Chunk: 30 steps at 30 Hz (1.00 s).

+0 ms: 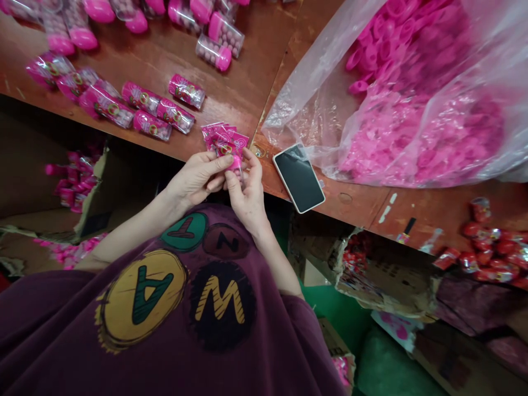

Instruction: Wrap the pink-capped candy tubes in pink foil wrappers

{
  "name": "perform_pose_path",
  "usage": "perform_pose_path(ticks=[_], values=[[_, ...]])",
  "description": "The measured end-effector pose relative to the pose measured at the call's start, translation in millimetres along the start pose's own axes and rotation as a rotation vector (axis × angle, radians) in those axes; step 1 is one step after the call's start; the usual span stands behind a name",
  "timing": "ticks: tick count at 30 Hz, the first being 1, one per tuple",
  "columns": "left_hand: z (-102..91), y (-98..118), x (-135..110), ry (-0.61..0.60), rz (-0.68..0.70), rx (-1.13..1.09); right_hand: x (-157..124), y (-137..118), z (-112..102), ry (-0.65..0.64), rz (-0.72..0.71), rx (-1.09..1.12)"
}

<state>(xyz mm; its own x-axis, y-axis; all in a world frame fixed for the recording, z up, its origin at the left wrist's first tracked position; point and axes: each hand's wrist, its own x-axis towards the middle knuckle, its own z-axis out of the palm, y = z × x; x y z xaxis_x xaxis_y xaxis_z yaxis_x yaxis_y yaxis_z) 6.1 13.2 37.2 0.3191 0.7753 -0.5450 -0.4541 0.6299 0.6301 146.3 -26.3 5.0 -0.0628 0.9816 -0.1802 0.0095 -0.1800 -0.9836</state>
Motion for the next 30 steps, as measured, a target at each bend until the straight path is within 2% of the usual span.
perform_pose_path(ticks=[3,5,9,12,18,22,26,30], values=[[-1.9,-1,2,-0.033,-0.067,-0.017,1,2,-5,-0.019,-0.096,-0.224],[-4.8,-1,3,-0.052,-0.102,-0.026,2,0,-8,-0.028,-0.100,-0.259],[-9.7,4,3,-0.123,-0.114,-0.021,-1,-8,-12,-0.073,0.012,-0.064],[-6.4,7,3,-0.087,-0.066,-0.036,-6,-12,-13,-0.110,0.074,0.010],[5.6,9,-2,0.020,-0.072,0.020,-6,-15,1,0.018,0.138,0.166],[0.5,14,-4,-0.014,-0.051,0.035,-1,-19,2,-0.083,0.227,0.329],[-0.9,11,-2,-0.004,-0.001,0.021,1,-16,2,-0.080,0.181,0.289],[5.5,1,-3,0.095,0.065,0.016,1,-11,11,0.043,0.114,0.213]])
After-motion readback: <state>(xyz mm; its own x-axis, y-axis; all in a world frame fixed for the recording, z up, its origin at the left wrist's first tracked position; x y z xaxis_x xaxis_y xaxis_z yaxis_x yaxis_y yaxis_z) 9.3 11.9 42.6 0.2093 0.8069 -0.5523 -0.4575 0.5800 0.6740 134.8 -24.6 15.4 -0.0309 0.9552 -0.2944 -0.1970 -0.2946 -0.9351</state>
